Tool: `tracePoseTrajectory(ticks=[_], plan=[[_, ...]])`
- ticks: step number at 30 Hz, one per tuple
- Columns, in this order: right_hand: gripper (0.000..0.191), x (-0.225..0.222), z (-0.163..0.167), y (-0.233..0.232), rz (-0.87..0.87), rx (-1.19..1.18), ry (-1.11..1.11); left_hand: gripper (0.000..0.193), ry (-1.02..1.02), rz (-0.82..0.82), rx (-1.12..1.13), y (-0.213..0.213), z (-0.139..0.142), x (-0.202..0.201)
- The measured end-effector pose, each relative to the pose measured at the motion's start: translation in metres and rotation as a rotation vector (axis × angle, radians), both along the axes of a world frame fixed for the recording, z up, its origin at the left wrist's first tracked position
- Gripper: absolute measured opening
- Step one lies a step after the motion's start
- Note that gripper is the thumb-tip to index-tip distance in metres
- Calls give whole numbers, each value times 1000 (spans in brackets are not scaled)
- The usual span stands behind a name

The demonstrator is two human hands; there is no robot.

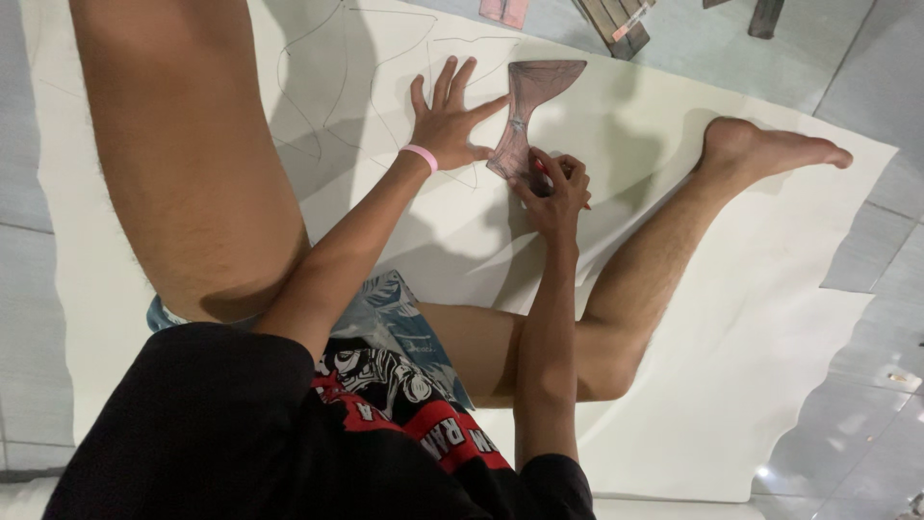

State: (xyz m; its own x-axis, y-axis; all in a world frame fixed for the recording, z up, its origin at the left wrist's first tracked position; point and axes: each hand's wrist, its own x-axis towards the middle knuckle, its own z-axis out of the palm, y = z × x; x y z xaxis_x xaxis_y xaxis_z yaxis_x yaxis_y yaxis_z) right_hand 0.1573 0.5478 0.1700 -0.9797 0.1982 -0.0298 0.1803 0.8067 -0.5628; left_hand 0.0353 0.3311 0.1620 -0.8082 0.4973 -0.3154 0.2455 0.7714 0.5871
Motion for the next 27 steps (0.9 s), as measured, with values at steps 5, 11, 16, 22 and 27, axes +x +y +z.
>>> tracePoseTrajectory(ticks=[5,11,16,22,27], plan=[[62,-2,3,-2,-1,-13,-22,85,-8,2,17,-1,0,-1],[61,-1,3,-2,4,-16,-23,85,-15,-3,13,-2,-1,-1],[61,-1,-1,-1,-10,-52,-34,84,-38,6,4,-2,0,0],[61,0,-4,2,6,-41,11,82,5,-3,22,1,0,-1],[63,-1,-4,3,15,-7,30,84,0,-15,9,-1,11,-3]])
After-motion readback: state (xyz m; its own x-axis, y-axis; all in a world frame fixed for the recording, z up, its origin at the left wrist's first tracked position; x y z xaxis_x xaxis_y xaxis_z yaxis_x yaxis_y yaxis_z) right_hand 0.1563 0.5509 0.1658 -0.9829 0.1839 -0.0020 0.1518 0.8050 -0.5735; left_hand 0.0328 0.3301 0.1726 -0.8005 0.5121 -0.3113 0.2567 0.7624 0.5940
